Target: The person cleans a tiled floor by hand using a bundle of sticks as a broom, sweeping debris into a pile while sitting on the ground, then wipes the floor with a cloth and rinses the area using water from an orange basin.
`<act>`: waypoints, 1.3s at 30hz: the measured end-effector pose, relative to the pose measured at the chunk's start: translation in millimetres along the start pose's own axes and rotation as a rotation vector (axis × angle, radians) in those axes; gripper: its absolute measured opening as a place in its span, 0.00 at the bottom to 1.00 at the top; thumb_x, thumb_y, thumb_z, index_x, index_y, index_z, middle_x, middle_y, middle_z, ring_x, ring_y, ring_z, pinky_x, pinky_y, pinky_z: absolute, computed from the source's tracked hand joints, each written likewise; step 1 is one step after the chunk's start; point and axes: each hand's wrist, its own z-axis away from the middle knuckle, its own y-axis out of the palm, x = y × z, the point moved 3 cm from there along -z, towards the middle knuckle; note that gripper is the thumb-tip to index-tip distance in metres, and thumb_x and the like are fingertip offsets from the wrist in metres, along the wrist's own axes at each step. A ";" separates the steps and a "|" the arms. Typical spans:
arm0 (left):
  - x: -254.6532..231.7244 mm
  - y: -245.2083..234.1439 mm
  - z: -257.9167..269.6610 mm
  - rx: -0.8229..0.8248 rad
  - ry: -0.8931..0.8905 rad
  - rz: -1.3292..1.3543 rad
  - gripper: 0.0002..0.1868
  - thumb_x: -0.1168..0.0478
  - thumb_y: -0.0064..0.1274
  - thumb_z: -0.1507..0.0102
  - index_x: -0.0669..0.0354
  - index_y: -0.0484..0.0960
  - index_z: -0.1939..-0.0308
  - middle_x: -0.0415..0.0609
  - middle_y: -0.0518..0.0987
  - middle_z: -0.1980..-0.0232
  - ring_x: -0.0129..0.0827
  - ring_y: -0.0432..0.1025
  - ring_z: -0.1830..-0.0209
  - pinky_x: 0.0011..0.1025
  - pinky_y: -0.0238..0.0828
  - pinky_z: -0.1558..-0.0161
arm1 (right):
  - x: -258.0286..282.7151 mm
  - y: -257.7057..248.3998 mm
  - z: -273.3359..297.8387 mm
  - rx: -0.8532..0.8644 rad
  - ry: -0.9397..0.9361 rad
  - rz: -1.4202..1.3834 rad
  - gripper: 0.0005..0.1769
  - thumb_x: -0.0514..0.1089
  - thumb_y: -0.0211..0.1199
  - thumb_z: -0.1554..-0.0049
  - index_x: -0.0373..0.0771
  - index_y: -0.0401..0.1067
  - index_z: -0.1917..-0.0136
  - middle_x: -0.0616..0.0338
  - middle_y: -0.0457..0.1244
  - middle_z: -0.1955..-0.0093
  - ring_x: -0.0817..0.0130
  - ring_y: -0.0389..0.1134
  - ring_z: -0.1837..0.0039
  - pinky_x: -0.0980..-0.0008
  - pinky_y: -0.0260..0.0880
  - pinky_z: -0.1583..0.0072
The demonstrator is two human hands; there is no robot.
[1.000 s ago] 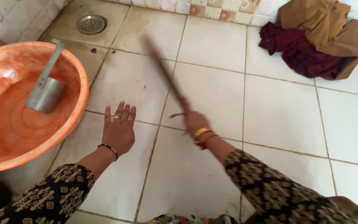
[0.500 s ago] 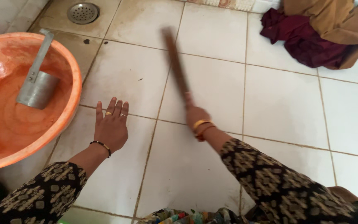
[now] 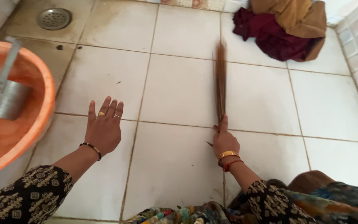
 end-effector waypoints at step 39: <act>-298.5 -10.6 -82.1 0.352 -0.760 1.065 0.45 0.40 0.55 0.39 0.69 0.60 0.29 0.62 0.79 0.42 0.51 0.75 0.41 0.44 0.69 0.38 | -20.6 42.1 9.7 0.047 -0.264 -0.156 0.16 0.52 0.58 0.37 0.40 0.73 0.44 0.49 0.71 0.49 0.51 0.73 0.46 0.54 0.73 0.44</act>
